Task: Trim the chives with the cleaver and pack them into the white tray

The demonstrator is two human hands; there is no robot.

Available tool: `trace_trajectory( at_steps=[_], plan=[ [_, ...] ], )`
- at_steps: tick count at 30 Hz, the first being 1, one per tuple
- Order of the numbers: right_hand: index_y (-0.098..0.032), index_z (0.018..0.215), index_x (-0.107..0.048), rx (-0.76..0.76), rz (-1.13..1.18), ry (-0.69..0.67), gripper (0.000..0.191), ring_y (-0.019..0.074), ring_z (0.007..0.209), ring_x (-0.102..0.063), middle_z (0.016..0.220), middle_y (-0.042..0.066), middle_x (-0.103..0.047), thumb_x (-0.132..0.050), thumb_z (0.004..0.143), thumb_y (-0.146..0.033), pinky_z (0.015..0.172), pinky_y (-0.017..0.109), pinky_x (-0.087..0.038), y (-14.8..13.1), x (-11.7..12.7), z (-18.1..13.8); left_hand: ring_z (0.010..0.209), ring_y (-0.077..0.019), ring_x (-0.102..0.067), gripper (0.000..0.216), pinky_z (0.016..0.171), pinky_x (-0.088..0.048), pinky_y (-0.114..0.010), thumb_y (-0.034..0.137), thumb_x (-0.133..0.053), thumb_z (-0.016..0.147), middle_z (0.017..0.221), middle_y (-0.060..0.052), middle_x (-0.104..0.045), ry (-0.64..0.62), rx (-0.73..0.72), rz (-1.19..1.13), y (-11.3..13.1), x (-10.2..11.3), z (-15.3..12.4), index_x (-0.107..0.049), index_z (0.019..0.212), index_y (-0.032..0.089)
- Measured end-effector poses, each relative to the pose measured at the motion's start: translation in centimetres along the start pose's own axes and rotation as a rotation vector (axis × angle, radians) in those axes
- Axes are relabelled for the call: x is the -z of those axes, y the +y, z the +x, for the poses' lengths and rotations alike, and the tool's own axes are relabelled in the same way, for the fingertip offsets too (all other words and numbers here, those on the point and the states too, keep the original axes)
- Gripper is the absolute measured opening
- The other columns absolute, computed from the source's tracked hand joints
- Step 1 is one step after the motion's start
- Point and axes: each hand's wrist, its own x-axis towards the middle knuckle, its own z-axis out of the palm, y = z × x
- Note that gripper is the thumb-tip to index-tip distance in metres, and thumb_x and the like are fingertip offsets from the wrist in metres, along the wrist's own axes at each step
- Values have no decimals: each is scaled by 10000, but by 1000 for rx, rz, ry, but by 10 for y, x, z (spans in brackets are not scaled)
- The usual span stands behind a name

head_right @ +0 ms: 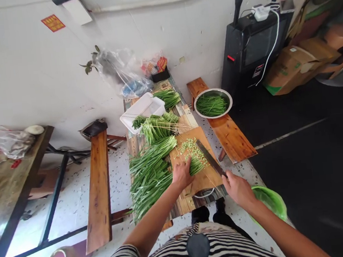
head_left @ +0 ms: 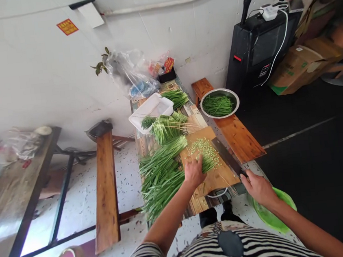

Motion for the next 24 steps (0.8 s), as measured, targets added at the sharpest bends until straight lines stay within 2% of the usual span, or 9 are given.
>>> trace_trajectory(
  at_steps=[3, 7, 11, 17, 19, 24],
  plan=[
    [-174, 896, -547, 31, -118, -113, 270, 185, 637, -644, 675, 65, -677, -321, 948, -312, 563, 267, -314, 0, -12, 8, 991, -302, -595, 935, 917, -386, -425, 503, -663, 742, 1119, -158, -613, -71, 36, -22, 26, -32, -2, -229, 1495, 160],
    [-163, 939, -540, 64, -231, -199, 282, 176, 686, -657, 751, 75, -699, -293, 980, -293, 577, 272, -287, 7, -36, 13, 1032, -308, -581, 890, 926, -386, -429, 538, -616, 775, 1150, -174, -611, -118, 99, -70, 34, -51, 0, -259, 1482, 132],
    [-174, 937, -532, 96, -285, -251, 277, 156, 691, -653, 811, 74, -707, -293, 989, -305, 575, 274, -264, 15, -53, 16, 1041, -292, -581, 756, 928, -389, -412, 429, -558, 855, 1136, -172, -619, -146, 118, -50, 29, -60, 4, -264, 1486, 133],
    [-172, 981, -536, 94, -334, -329, 304, 181, 717, -663, 818, 80, -705, -264, 991, -307, 561, 280, -243, 11, -61, 20, 982, -266, -608, 573, 901, -395, -407, 180, -361, 926, 1127, -179, -621, -150, 126, -35, 24, -64, 3, -277, 1488, 103],
    [-168, 987, -536, 96, -342, -330, 307, 187, 717, -663, 821, 84, -703, -254, 992, -290, 562, 278, -252, 9, -63, 22, 985, -271, -606, 582, 899, -394, -408, 181, -373, 921, 1126, -187, -619, -162, 135, -43, 23, -63, 2, -277, 1489, 98],
    [-167, 971, -532, 136, -345, -344, 283, 179, 717, -658, 828, 83, -701, -282, 992, -297, 578, 267, -290, 12, -66, 32, 1004, -288, -584, 669, 907, -394, -415, 303, -461, 903, 1144, -198, -597, -156, 120, -67, 19, -70, 4, -243, 1497, 87]
  ],
)
